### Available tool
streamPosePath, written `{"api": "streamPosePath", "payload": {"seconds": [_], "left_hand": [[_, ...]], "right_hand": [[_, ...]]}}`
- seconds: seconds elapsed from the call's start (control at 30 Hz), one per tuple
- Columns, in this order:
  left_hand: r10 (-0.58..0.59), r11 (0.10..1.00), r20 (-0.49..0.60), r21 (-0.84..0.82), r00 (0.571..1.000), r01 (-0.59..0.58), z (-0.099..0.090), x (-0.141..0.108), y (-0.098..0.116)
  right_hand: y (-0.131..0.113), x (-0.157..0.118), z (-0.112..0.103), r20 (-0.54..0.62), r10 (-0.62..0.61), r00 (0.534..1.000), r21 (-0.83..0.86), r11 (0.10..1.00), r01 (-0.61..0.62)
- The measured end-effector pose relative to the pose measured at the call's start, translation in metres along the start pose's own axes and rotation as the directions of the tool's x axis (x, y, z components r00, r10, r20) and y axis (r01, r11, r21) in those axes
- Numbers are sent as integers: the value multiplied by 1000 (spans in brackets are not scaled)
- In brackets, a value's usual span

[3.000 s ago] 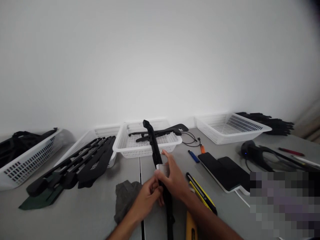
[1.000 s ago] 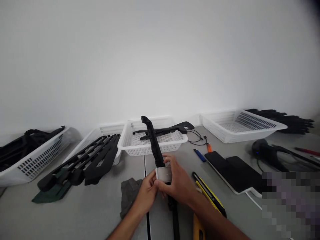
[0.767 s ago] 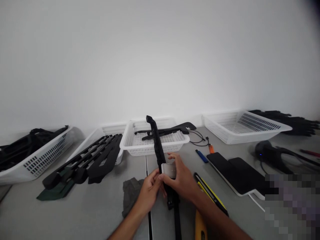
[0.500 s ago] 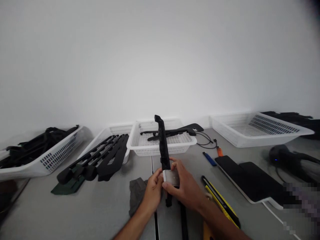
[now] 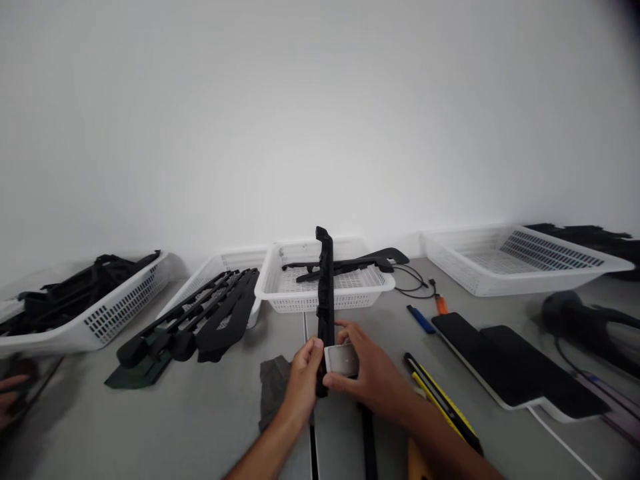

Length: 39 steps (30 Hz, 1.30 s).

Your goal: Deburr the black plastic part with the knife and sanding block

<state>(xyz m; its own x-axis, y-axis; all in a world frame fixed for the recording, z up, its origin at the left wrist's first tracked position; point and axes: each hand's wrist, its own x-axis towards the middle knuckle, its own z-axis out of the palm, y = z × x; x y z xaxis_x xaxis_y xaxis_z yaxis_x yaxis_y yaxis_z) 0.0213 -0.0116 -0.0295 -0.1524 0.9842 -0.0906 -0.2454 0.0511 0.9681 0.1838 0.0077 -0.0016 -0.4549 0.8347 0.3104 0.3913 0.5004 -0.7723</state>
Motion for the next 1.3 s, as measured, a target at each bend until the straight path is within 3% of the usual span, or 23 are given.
{"api": "streamPosePath", "payload": {"seconds": [0.3,0.53,0.77,0.93,1.17,1.3], "left_hand": [[14,1000,21,-6,1000,-14,-1,1,1],[-13,999,128,47,992,7,4,-1,0],[65,996,259,39,964,-78,10,-7,6],[-2,995,260,96,966,-24,8,-6,1],[33,996,334,67,942,-58,8,-9,-4],[-35,996,353,91,935,2,7,-7,-10]], "right_hand": [[-3,-2,5,-3,12,1000,6,1000,-12],[8,3,-3,-165,153,974,-25,987,-159],[2,1,2,-155,94,983,-3,995,-96],[14,4,-2,-241,177,954,-1,983,-183],[4,1,3,-145,126,981,-4,992,-128],[12,3,1,-233,168,958,21,986,-168]]}}
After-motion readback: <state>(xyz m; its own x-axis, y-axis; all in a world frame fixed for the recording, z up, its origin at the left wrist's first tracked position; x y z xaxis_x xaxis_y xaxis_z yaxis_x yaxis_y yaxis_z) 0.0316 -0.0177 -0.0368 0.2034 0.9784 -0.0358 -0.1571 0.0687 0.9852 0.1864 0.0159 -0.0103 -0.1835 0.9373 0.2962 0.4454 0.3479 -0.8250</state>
